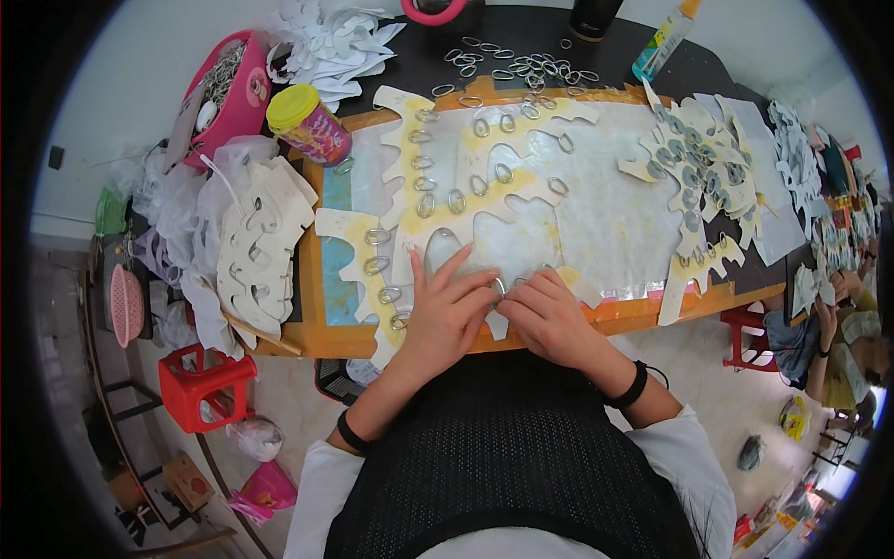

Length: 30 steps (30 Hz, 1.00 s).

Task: Manually attaching and assembling various cut foam or fabric components for shoe manufacturing.

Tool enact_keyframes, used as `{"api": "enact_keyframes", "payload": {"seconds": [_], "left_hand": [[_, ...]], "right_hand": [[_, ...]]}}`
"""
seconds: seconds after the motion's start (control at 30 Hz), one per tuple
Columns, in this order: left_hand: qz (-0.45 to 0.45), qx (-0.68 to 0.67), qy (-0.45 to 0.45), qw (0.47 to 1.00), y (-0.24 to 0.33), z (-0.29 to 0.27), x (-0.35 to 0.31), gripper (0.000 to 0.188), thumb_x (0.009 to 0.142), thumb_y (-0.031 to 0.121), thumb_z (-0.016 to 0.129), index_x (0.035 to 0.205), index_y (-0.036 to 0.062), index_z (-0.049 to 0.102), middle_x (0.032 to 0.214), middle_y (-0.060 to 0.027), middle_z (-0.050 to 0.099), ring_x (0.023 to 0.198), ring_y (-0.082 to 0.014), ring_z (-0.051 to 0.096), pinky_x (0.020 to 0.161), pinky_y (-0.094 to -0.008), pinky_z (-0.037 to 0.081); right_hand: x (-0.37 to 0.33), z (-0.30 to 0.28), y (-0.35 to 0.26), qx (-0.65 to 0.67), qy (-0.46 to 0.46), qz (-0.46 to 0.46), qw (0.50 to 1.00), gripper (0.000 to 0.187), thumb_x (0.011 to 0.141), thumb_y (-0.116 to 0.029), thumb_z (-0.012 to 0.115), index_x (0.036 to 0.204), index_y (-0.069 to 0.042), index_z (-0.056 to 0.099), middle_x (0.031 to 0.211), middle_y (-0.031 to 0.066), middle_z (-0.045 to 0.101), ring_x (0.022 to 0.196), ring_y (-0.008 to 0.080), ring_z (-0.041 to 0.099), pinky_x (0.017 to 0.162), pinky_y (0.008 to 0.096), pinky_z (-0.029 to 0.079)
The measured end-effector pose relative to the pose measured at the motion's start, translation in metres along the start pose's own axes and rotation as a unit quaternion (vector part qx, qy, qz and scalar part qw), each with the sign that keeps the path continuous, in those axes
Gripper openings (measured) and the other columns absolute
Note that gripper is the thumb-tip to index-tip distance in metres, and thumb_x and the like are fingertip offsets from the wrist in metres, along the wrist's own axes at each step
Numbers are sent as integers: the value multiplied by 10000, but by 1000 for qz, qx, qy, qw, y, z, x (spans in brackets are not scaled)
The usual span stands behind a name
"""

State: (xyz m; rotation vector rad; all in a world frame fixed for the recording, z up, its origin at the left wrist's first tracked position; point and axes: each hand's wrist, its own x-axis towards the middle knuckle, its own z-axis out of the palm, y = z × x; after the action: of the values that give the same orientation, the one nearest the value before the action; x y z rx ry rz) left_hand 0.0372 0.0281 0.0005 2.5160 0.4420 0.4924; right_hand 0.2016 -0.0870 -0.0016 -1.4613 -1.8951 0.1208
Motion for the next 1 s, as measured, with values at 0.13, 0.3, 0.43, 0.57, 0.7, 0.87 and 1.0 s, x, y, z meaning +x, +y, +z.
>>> {"api": "enact_keyframes", "payload": {"seconds": [0.13,0.3,0.43,0.57,0.7,0.87,1.0], "left_hand": [[10,18,32,999,2,0,-1,148,755,65,680,889,127,681,1213,-18,580,1261,-323,449,1072,-691,59],[46,72,84,993,2,8,-9,168,726,87,700,887,134,696,1209,-18,547,1189,-297,490,1066,-689,128],[90,111,90,986,1,9,-10,178,701,75,719,868,134,716,1097,14,611,1164,-269,517,1084,-659,127],[57,53,83,993,-1,6,-6,154,693,58,723,831,122,701,1002,47,650,1150,-255,541,1088,-660,107],[45,55,73,995,-1,4,-8,157,690,55,725,819,137,692,1007,39,647,1171,-265,527,1086,-664,100],[54,87,66,993,2,3,-10,202,693,72,719,875,159,707,982,-20,574,1085,-266,537,1080,-668,132],[122,152,116,974,1,9,-15,234,680,97,728,904,166,715,999,-30,527,1048,-255,535,1076,-666,156]], "right_hand": [[3,-13,5,51,4,28,998,278,681,-26,632,957,-54,619,907,69,572,855,246,559,797,352,434],[16,-25,6,19,-54,25,998,249,714,-34,617,962,-59,618,933,57,578,869,230,572,769,325,448],[20,-22,14,-2,-118,-20,993,219,729,-75,605,946,-51,610,932,50,575,861,213,574,762,332,456],[16,-30,16,-10,-133,-48,990,231,716,-82,614,943,-40,608,930,59,573,850,211,573,769,323,455],[-2,-50,14,-29,-51,-15,998,287,687,-67,662,969,-46,615,957,84,577,846,226,570,765,336,448],[4,-51,5,-9,-57,27,998,307,685,-68,693,983,-76,620,1009,95,566,870,237,563,758,358,436],[28,-43,-2,14,-87,41,995,264,705,-87,671,965,-89,621,980,61,547,871,220,549,749,340,423]]}}
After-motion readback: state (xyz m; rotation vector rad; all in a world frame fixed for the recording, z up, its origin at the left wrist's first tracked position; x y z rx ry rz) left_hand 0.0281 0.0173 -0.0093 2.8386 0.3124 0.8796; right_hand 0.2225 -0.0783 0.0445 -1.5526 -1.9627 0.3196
